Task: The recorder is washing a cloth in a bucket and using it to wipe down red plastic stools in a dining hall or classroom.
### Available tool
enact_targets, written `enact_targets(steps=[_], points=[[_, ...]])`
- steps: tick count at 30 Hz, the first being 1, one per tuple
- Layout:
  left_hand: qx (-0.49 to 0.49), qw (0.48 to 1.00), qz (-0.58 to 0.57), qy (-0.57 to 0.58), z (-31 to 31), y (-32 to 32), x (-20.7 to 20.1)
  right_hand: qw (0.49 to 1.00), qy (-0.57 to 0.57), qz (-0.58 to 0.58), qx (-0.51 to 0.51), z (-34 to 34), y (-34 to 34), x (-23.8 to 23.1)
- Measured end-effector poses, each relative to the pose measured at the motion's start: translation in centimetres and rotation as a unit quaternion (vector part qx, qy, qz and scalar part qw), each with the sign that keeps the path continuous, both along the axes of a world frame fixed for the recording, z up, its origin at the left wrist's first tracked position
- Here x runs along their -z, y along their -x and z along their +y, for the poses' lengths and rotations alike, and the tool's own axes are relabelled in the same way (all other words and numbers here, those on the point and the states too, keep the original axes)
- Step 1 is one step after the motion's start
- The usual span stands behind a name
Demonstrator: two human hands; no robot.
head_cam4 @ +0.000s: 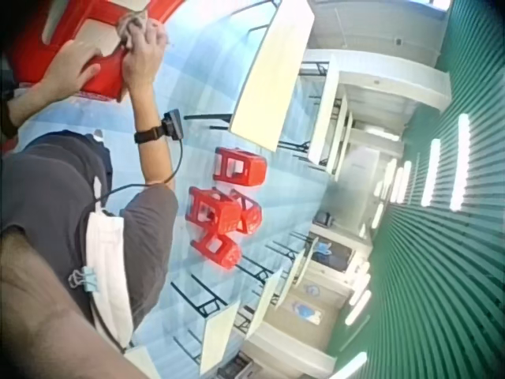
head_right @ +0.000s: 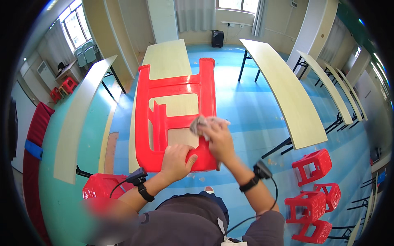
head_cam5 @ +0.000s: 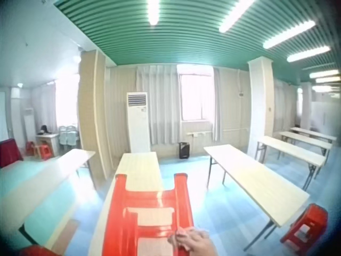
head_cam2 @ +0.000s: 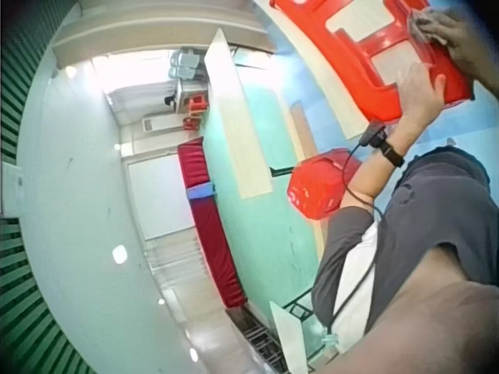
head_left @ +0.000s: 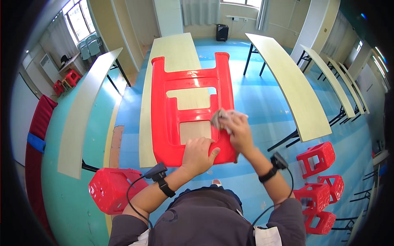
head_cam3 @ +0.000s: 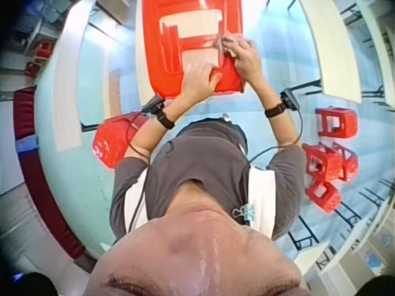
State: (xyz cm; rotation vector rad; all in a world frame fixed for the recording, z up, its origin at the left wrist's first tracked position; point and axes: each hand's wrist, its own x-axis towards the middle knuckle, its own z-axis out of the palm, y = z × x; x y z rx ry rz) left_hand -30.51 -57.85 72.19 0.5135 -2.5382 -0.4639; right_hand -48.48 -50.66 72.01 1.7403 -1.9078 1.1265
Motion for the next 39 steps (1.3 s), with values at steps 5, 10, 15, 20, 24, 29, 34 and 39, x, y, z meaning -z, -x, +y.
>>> enact_targets(steps=[5,10,15,20,24,29,34,39], points=[[0.013,1.000,-0.020,0.009,0.4,0.8,-1.1,0.998,0.017,0.004,0.067,-10.3,8.6,-2.0],[-0.039,0.999,-0.009,0.015,-0.4,-0.7,-0.4,0.999,-0.004,-0.028,0.018,-11.4,7.2,-0.9],[-0.025,0.997,-0.070,0.008,-0.1,-2.9,-1.3,0.987,0.006,-0.053,-0.149,-1.5,1.2,0.3],[0.002,0.997,-0.073,0.030,-0.1,-2.8,-1.9,0.995,0.060,-0.057,-0.047,-9.2,8.4,-1.4],[0.010,0.996,-0.083,0.033,-0.2,-2.4,-2.2,0.996,0.022,-0.059,0.068,-17.9,16.8,-3.4],[-0.020,0.998,-0.051,0.019,-0.9,-1.9,-1.9,0.985,0.105,-0.128,0.051,-19.7,15.5,-1.5],[-0.048,0.999,-0.009,0.001,-1.6,-3.2,-1.4,0.964,0.115,-0.227,-0.073,-9.9,4.3,1.2],[-0.034,0.998,0.011,-0.060,-3.1,-4.5,-2.5,0.970,0.087,-0.193,-0.122,-3.4,0.3,-0.8]])
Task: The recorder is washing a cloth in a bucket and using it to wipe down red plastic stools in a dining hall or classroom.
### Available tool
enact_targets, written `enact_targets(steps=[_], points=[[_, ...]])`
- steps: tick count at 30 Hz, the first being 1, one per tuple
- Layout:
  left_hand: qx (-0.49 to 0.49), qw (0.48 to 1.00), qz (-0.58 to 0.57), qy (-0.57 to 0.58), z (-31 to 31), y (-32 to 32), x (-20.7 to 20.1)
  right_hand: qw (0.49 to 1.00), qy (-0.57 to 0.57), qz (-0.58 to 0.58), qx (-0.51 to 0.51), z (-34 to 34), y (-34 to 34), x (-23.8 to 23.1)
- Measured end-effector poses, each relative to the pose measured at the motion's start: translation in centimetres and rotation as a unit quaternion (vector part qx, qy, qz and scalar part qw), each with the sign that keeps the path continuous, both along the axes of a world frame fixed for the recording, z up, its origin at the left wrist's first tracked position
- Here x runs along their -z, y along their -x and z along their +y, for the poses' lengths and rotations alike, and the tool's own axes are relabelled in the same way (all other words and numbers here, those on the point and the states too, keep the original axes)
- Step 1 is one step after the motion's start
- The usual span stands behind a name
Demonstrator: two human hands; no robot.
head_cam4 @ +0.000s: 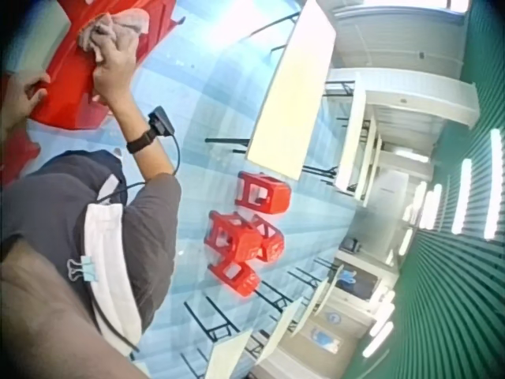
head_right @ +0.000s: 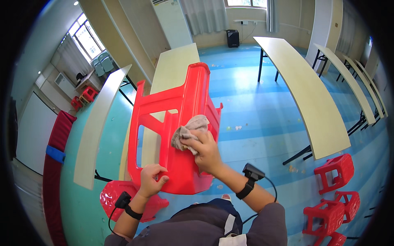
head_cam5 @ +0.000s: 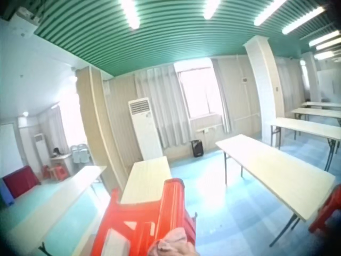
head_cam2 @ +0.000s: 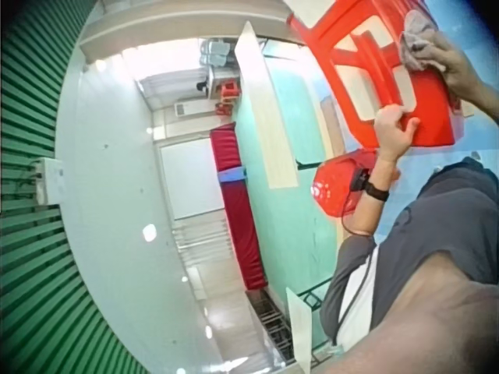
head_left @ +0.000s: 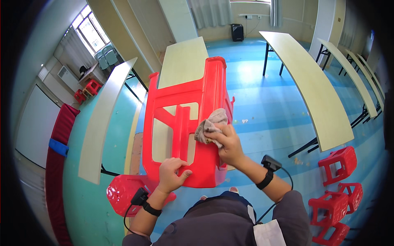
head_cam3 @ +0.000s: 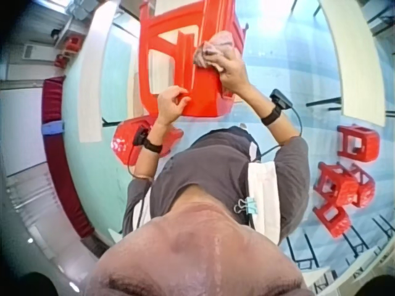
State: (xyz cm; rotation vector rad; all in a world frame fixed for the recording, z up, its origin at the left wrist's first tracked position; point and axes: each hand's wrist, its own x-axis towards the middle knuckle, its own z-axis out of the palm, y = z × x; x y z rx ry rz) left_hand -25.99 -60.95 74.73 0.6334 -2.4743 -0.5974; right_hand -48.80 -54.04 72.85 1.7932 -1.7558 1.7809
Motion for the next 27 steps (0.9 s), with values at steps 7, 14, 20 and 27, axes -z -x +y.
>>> enact_targets(steps=[7,14,20,27], points=[[0.036,0.984,0.117,-0.129,-1.7,-1.7,0.5,0.985,0.007,0.053,0.162,-10.4,9.0,-8.5],[-0.017,0.947,0.239,-0.216,-3.9,-1.9,10.0,0.965,-0.204,0.148,0.071,-19.4,9.1,-9.4],[-0.167,0.897,0.287,-0.290,-1.9,-0.2,18.1,0.901,-0.200,0.368,-0.116,-14.0,-2.2,-1.4],[-0.170,0.685,0.439,-0.556,-2.5,1.0,17.3,0.802,-0.295,0.421,-0.304,-0.6,-7.4,-3.9]])
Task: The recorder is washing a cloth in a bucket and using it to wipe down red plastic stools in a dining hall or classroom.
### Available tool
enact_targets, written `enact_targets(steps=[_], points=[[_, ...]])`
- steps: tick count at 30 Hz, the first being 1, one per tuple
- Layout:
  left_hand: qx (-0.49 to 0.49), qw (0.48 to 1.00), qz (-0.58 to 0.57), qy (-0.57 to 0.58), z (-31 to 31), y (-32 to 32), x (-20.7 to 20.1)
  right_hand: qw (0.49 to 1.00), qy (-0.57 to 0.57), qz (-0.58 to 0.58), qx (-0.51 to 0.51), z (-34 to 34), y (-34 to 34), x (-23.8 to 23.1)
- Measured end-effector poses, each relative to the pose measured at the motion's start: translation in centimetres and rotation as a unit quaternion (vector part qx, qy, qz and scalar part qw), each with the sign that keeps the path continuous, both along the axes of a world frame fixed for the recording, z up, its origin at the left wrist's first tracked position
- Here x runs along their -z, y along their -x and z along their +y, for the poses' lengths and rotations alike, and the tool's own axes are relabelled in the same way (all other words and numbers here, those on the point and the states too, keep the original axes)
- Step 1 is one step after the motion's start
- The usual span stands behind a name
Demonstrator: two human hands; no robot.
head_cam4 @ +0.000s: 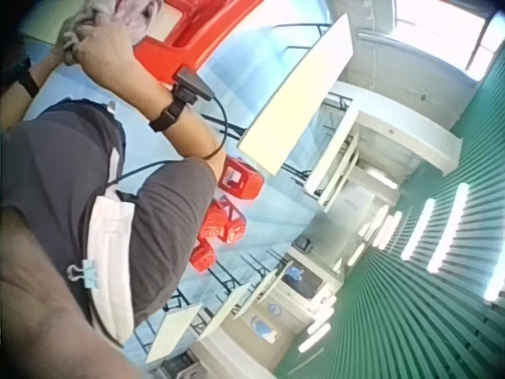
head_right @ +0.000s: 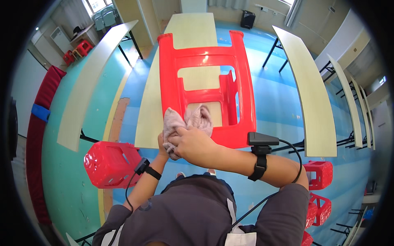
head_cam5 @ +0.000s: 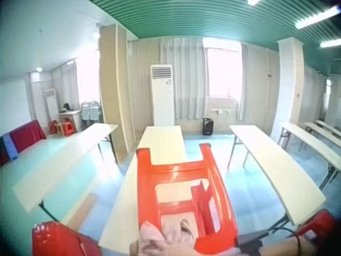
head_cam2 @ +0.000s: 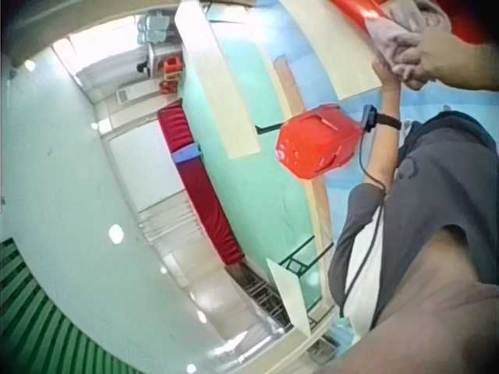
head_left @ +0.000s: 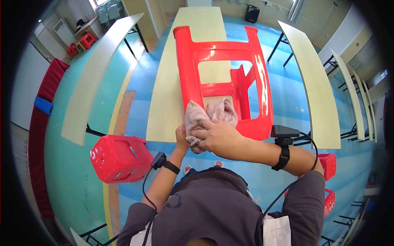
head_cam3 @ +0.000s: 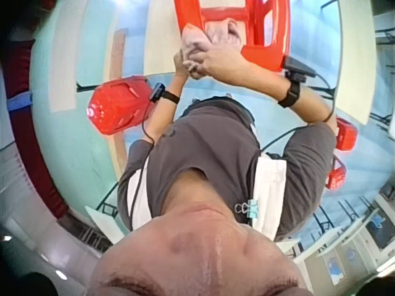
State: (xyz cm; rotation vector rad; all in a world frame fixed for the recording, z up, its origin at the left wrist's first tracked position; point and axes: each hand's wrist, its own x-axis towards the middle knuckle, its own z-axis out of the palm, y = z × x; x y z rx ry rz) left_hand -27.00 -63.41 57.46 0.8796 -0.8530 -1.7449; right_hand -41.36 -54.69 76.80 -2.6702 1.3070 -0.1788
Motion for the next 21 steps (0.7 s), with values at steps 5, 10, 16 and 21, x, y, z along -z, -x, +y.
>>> enact_targets(steps=[5,10,16,21], points=[[0.054,0.952,-0.183,0.240,-1.2,-1.9,1.2,0.992,0.050,-0.076,0.090,5.5,5.1,1.3],[0.080,0.925,-0.226,0.293,-2.0,-2.4,0.0,0.931,0.184,-0.017,0.315,10.8,13.7,1.3],[0.008,0.983,-0.180,0.019,-2.9,-2.6,-6.4,0.867,0.223,-0.185,0.405,10.1,8.5,2.0],[0.013,0.791,-0.355,0.498,-0.4,1.7,-14.2,0.930,0.219,-0.103,0.277,5.4,0.0,3.9]])
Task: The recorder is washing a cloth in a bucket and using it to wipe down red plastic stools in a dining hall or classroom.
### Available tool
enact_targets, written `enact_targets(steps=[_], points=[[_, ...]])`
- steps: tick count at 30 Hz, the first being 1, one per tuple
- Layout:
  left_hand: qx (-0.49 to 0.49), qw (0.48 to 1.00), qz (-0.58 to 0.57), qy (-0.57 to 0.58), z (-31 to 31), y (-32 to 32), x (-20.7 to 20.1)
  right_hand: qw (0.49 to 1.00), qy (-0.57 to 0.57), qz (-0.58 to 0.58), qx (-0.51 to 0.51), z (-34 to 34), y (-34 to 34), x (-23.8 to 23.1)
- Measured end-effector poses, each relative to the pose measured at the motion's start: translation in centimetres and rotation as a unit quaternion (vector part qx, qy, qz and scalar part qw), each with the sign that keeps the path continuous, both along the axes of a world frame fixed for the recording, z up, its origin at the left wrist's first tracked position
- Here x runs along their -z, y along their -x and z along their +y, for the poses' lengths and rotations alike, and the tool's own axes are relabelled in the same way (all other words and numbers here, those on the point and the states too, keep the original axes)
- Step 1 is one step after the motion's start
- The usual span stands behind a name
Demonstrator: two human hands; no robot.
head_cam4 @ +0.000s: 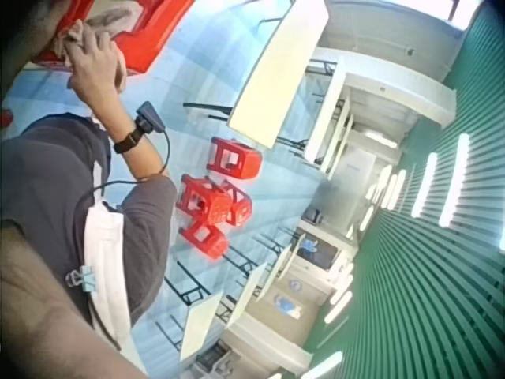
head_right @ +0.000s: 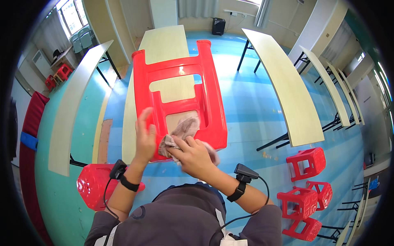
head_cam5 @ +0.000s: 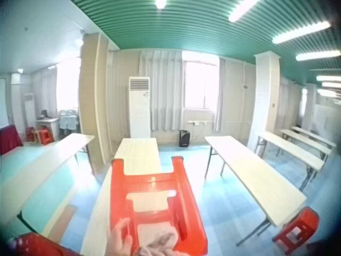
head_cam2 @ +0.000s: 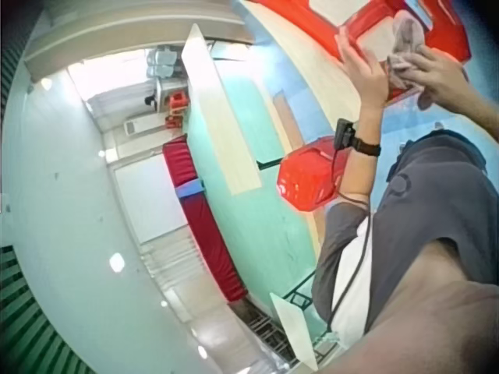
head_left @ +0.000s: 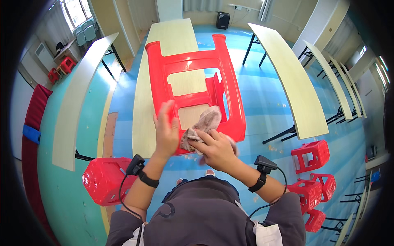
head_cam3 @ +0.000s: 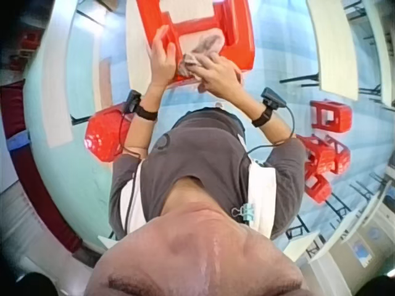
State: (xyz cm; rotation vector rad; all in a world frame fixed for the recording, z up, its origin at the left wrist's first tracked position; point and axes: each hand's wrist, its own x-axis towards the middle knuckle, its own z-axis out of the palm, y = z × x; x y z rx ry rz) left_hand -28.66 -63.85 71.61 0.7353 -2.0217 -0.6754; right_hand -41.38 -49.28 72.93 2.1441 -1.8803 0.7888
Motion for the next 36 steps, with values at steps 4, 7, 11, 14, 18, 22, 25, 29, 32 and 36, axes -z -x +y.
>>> enact_targets(steps=[4,7,11,14,18,22,25,29,32,36], points=[[-0.008,0.984,-0.163,0.067,-0.1,0.8,-0.2,0.999,0.016,-0.048,0.001,0.4,2.4,-1.0],[0.004,0.975,-0.202,0.093,-0.1,0.7,-1.0,0.997,0.003,-0.046,0.060,2.4,6.0,-1.9],[0.018,0.965,-0.210,0.155,0.0,0.5,-1.1,0.993,0.024,-0.038,0.113,1.7,9.4,-0.6],[0.033,0.959,-0.235,0.155,0.0,0.1,-1.2,0.982,0.111,-0.109,0.106,-3.4,13.6,0.6],[0.050,0.954,-0.255,0.152,0.3,-0.1,-1.7,0.978,0.163,-0.082,0.105,-11.8,17.0,-0.8],[0.065,0.957,-0.238,0.153,0.9,0.8,-1.8,0.975,0.135,-0.164,-0.058,-23.2,18.0,0.9],[0.019,0.963,-0.232,0.137,0.5,-0.5,-1.2,0.985,0.127,0.015,-0.117,-25.6,8.1,-1.0],[-0.009,0.971,-0.216,0.105,0.5,-1.2,-1.1,0.990,0.029,0.060,-0.128,-24.9,11.1,-3.9],[0.002,0.973,-0.205,0.108,0.6,0.5,-1.3,0.871,0.036,-0.384,-0.304,-23.9,19.8,-1.9],[-0.003,0.974,-0.200,0.110,0.4,0.5,-1.4,0.983,0.014,-0.175,0.056,-20.0,26.1,-3.9]])
